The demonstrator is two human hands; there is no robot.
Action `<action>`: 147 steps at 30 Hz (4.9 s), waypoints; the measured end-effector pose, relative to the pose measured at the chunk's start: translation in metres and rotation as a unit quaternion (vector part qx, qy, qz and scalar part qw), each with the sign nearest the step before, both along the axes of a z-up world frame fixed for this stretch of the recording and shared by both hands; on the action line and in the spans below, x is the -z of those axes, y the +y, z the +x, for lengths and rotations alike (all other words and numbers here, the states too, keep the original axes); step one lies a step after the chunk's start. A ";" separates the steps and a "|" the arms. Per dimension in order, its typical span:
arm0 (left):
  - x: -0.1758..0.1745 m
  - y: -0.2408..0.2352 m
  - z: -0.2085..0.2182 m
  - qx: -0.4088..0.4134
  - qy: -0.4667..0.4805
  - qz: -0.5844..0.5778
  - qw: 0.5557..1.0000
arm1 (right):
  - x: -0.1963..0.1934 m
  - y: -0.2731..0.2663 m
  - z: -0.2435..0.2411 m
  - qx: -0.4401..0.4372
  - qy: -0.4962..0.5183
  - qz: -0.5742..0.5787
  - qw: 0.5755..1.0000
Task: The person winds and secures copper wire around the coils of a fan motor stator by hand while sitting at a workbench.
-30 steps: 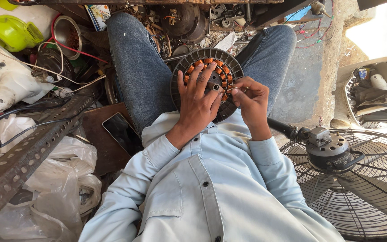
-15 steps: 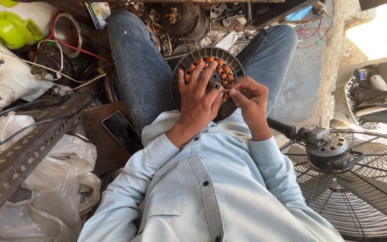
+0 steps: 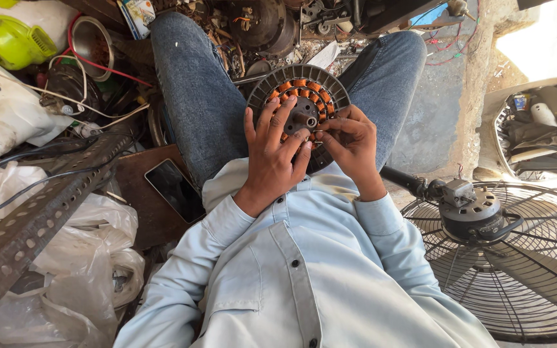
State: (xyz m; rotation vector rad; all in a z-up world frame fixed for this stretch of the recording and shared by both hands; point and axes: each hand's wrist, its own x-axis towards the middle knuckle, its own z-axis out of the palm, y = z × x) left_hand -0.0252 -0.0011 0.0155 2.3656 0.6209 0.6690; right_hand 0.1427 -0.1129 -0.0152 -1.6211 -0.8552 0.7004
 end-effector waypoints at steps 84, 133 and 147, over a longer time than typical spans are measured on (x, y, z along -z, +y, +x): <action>0.013 0.010 0.015 0.053 0.035 0.072 0.995 | -0.024 0.000 0.010 -0.062 0.004 0.014 0.998; 0.027 -0.003 0.008 0.028 -0.016 0.109 0.994 | -0.072 0.023 0.024 -0.207 -0.192 -0.029 0.959; 0.013 0.010 0.021 0.046 -0.044 -0.010 0.998 | -0.097 0.013 0.006 -0.141 -0.242 -0.100 0.955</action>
